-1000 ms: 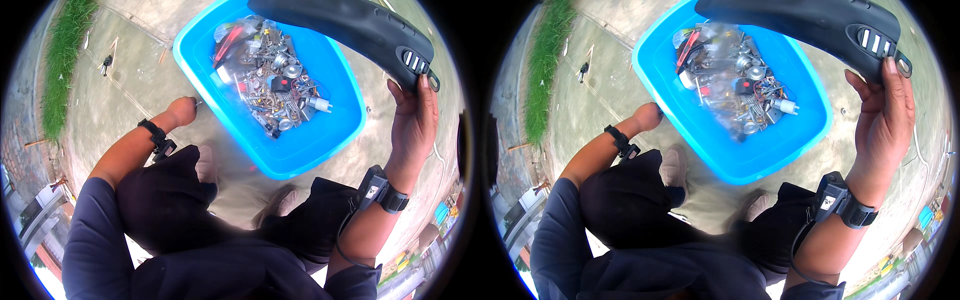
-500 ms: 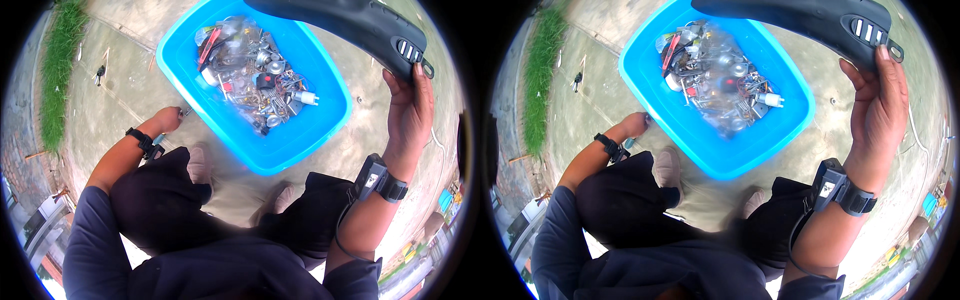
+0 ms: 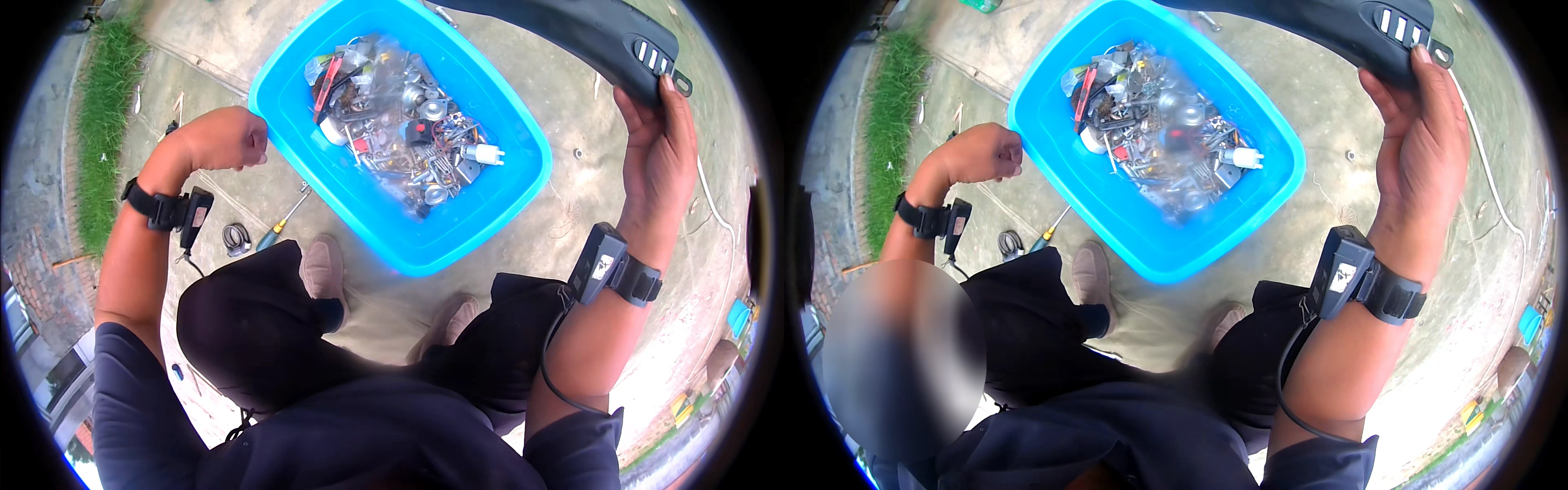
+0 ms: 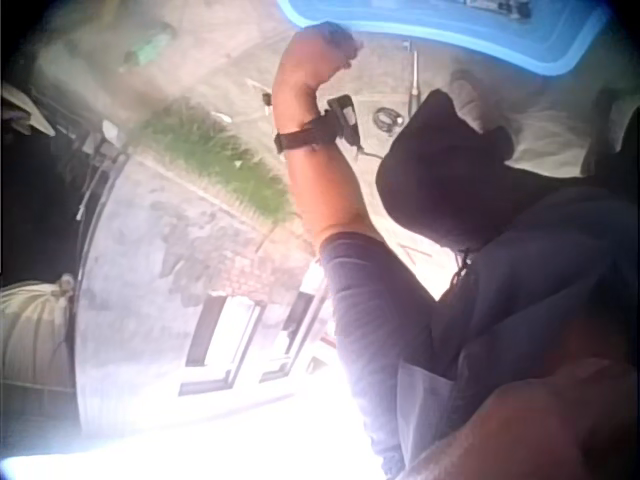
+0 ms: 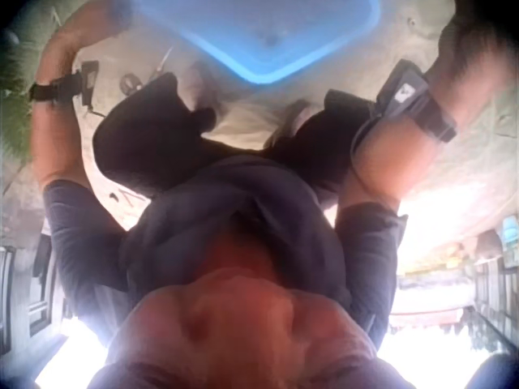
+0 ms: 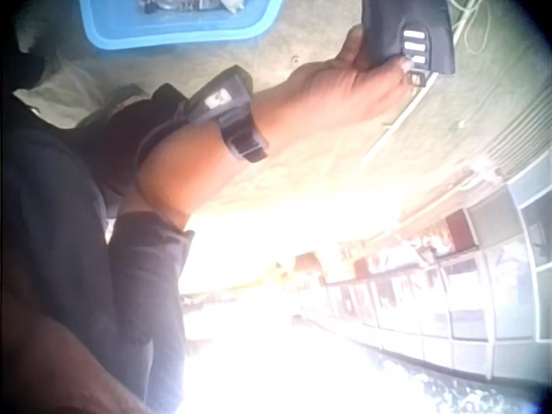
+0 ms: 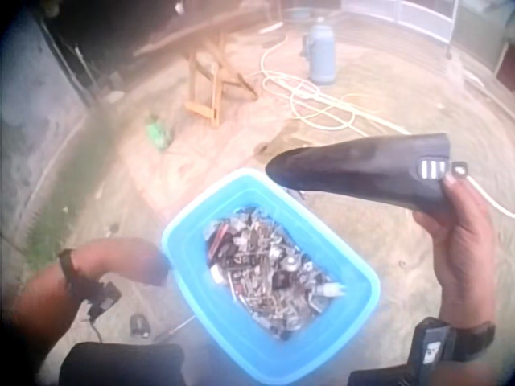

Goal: The person removes a bicycle seat using a screwdriver and then searches for specific parts within a blue bin filled with small metal components.

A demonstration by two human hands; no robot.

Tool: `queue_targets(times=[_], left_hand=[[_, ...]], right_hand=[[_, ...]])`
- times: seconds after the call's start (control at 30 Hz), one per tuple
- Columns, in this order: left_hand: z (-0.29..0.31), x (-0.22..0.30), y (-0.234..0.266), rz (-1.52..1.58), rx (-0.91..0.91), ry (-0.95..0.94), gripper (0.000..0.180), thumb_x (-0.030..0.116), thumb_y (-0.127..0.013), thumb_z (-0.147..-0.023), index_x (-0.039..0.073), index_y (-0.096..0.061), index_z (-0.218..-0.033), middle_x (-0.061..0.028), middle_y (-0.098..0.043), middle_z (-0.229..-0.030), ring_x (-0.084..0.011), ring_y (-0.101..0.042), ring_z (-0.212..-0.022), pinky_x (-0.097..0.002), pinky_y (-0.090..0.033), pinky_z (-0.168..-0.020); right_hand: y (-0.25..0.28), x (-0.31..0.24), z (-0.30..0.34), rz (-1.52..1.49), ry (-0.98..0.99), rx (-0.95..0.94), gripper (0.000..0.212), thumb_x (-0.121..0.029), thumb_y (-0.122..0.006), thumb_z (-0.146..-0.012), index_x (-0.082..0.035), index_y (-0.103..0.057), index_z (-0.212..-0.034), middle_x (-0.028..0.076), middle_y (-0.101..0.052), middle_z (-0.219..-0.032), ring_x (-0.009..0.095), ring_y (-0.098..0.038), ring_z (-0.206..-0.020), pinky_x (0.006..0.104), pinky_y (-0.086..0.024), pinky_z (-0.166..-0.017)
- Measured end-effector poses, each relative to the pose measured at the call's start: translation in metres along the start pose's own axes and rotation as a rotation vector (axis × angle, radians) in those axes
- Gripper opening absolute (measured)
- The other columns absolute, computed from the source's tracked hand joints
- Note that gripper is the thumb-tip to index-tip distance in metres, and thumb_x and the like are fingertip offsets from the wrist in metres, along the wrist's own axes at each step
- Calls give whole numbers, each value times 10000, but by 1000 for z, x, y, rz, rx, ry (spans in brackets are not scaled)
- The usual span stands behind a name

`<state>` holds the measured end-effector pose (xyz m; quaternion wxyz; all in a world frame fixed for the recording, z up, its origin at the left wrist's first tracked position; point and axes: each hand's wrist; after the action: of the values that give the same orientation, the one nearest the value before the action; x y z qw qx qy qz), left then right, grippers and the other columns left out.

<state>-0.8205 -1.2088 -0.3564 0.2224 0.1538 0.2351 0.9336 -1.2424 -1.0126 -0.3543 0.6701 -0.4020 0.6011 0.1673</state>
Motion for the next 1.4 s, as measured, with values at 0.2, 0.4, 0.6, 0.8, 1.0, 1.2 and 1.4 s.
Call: queue_targets(times=[0.2,0.4,0.6,0.8,1.0,1.2,1.4], left_hand=[[15,71,26,-56,97,-342,246,156,-715,-849,3,-668,-1035,-106,-700,-818,-229,-684,-747,-348,-541,-699],[-53,121,0,-364,311,-518,348,168,-697,-861,35,-636,-1177,-152,-673,-1064,-336,-666,-978,-427,-527,-859],[-139,145,-63,-178,447,-462,392,156,-685,-855,28,-596,-1214,-200,-613,-1216,-389,-595,-1147,-471,-505,-941],[-178,172,-75,-17,475,-501,448,102,-655,-861,15,-571,-1292,-219,-629,-1196,-391,-606,-1143,-474,-513,-931],[-196,169,-95,-85,252,-576,380,85,-579,-878,62,-633,-1254,-204,-697,-1011,-391,-684,-973,-483,-546,-841],[-161,158,-84,-330,52,-585,306,107,-575,-858,86,-689,-1141,-176,-706,-977,-373,-691,-943,-488,-541,-803],[-162,116,-69,-574,-122,-374,318,115,-615,-821,89,-687,-1130,-184,-708,-985,-391,-678,-938,-497,-528,-823]], right_hand=[[-2,2,-5,-19,17,67,175,-122,-609,-976,41,-661,-1016,102,-671,-948,201,-705,-857,358,-619,-787],[5,8,-10,-30,8,109,183,-127,-593,-991,40,-655,-1034,116,-683,-988,217,-708,-893,373,-612,-819],[10,9,-12,-53,-23,77,186,-132,-583,-1000,35,-653,-1039,118,-686,-1011,223,-713,-906,392,-602,-851],[12,5,-3,48,-31,151,194,-140,-579,-1004,32,-658,-1043,110,-688,-1013,214,-713,-902,381,-603,-839],[9,1,1,85,-10,166,220,-151,-579,-994,48,-671,-1011,92,-657,-921,160,-673,-783,308,-611,-750],[22,6,-5,27,-43,132,197,-138,-580,-1003,34,-661,-1054,113,-689,-1006,217,-717,-904,367,-611,-835],[15,8,-6,7,-39,117,203,-139,-580,-1003,39,-657,-1062,113,-688,-1010,221,-716,-909,371,-608,-842]])
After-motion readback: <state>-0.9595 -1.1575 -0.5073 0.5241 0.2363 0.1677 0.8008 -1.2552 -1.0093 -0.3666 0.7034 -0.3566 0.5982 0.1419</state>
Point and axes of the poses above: each hand's wrist, its own z-axis away from the middle knuckle, its own y-axis out of the back of the hand, x = y × z
